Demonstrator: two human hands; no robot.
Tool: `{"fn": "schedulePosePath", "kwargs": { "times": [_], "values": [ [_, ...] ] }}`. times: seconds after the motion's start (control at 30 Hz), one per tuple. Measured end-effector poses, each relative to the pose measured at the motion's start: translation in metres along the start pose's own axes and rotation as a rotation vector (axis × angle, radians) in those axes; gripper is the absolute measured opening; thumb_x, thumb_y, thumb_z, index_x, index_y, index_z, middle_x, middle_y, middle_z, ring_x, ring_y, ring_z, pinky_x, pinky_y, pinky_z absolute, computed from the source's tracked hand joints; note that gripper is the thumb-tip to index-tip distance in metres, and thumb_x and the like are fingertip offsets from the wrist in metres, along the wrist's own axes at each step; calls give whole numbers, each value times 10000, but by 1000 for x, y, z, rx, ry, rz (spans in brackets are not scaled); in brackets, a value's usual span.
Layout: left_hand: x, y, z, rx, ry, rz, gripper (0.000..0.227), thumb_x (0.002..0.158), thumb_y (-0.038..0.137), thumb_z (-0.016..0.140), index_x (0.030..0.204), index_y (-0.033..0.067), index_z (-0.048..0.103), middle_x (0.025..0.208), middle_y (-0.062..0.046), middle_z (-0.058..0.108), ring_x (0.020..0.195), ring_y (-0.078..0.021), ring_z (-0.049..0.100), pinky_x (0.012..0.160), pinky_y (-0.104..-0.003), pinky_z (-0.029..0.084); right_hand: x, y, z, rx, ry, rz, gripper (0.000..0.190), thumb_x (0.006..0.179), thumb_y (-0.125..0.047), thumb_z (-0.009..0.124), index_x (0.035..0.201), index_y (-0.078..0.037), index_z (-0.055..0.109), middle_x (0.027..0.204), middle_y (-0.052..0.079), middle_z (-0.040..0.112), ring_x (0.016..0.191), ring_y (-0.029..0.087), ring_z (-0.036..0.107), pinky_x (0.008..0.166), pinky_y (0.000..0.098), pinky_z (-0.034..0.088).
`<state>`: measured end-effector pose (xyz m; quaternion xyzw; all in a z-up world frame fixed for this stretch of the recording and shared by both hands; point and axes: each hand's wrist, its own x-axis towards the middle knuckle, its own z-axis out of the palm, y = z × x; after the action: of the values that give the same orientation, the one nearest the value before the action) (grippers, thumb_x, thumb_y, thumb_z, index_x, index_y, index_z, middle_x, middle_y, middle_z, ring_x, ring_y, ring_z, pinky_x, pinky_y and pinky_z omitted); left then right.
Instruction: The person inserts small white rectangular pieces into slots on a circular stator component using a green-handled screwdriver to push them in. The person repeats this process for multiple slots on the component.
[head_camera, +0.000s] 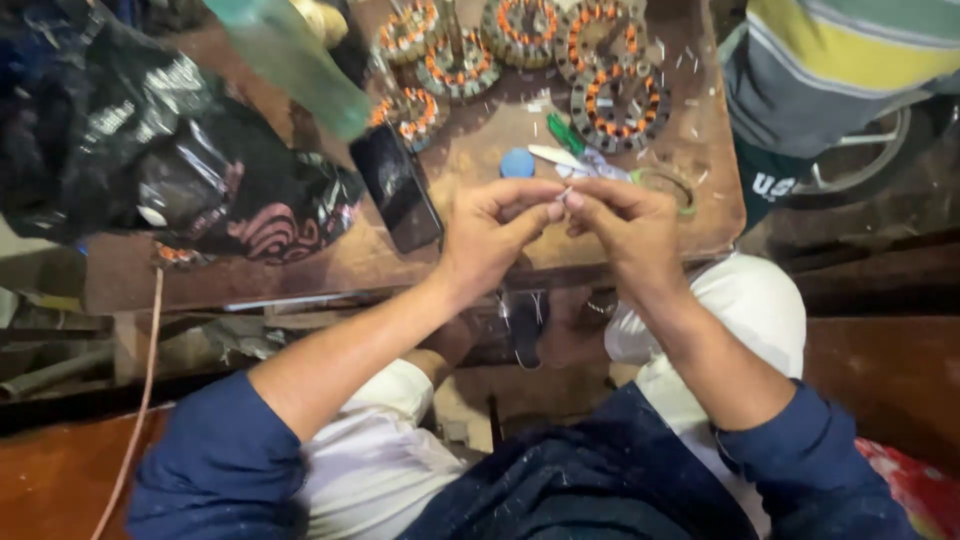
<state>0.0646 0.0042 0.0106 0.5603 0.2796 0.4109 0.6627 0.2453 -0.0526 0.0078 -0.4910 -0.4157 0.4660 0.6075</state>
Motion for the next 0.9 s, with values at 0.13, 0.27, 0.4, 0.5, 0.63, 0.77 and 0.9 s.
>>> {"fn": "schedulePosePath", "kwargs": {
  "times": [0.13, 0.27, 0.4, 0.5, 0.63, 0.77, 0.9],
  "values": [
    [-7, 0, 4, 146, 27, 110, 189, 975, 37, 710, 1152, -29, 728, 1046, -52, 769, 953, -84, 728, 848, -235, 601, -11, 6, -24, -614, 0, -280, 241, 977, -75, 751, 1208, -6, 750, 1134, 163, 703, 1029, 269, 648, 906, 382, 524],
    [-2, 5, 5, 143, 51, 142, 193, 974, 33, 712, 1156, -29, 726, 1051, -69, 778, 945, -90, 729, 849, -244, 600, -22, 24, -44, -1393, -109, -644, 487, 839, -236, 820, 1272, -42, 708, 1395, 310, 562, 1336, 519, 446, 1100, 625, 351],
    [-2, 3, 9, 148, 60, 146, 192, 970, 40, 720, 1150, -26, 727, 1049, -75, 783, 951, -86, 733, 861, -245, 604, -39, 57, -61, -1415, -201, -593, 638, 807, -365, 819, 1335, -45, 658, 1487, 366, 458, 1403, 594, 321, 1126, 717, 229],
    [-1, 5, 7, 166, 58, 130, 197, 969, 50, 713, 1152, -21, 729, 1049, -71, 788, 940, -84, 740, 846, -241, 607, -43, 66, -68, -1497, -243, -557, 465, 903, -243, 781, 1352, -166, 689, 1577, 123, 488, 1573, 442, 359, 1309, 642, 238],
    [0, 5, 6, 192, 52, 129, 194, 973, 51, 716, 1152, -22, 734, 1023, -79, 788, 913, -82, 734, 820, -239, 600, -39, 64, -67, -1476, -190, -553, 554, 839, -301, 800, 1342, -102, 683, 1548, 176, 480, 1514, 476, 352, 1242, 662, 232],
    [-2, 2, 5, 209, 48, 155, 197, 968, 49, 713, 1152, -18, 734, 1038, -76, 789, 916, -77, 736, 825, -232, 601, -32, 58, -58, -1395, -164, -651, 575, 756, -307, 818, 1260, -51, 708, 1466, 301, 494, 1385, 552, 344, 1095, 718, 219],
    [-1, 5, 4, 259, 60, 112, 195, 956, 61, 723, 1135, -11, 751, 974, -81, 796, 858, -78, 728, 753, -232, 581, -39, 50, -49, -1419, -260, -685, 356, 769, -131, 780, 1124, -131, 750, 1214, 86, 686, 1299, 382, 576, 1120, 631, 369]
  ]
}}
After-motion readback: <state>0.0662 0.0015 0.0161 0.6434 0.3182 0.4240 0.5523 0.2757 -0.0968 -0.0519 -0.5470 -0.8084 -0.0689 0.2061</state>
